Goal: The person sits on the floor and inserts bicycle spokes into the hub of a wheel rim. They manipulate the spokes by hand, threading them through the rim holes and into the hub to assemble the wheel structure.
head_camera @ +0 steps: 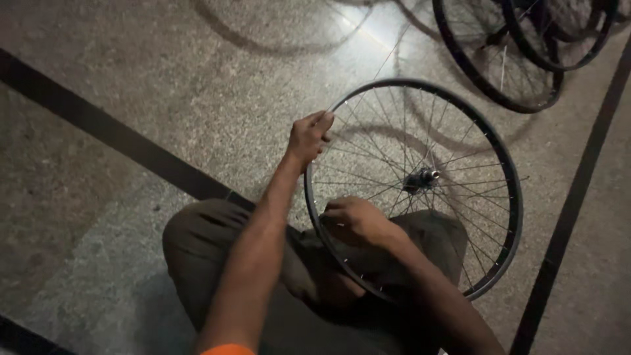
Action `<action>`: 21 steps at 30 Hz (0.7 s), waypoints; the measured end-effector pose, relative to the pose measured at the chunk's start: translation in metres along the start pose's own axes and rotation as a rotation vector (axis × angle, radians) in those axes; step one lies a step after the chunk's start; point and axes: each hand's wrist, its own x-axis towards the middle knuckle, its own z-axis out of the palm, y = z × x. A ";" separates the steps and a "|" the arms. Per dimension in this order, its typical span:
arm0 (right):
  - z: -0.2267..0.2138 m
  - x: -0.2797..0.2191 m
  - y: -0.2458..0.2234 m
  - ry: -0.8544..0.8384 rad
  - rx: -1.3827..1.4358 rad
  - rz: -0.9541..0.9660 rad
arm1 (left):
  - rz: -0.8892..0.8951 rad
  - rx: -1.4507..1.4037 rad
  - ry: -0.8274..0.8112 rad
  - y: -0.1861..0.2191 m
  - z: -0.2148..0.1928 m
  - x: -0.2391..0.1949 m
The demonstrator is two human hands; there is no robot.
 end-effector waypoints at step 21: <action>0.015 0.002 0.014 -0.008 0.066 -0.132 | -0.050 0.119 0.046 -0.016 -0.001 0.005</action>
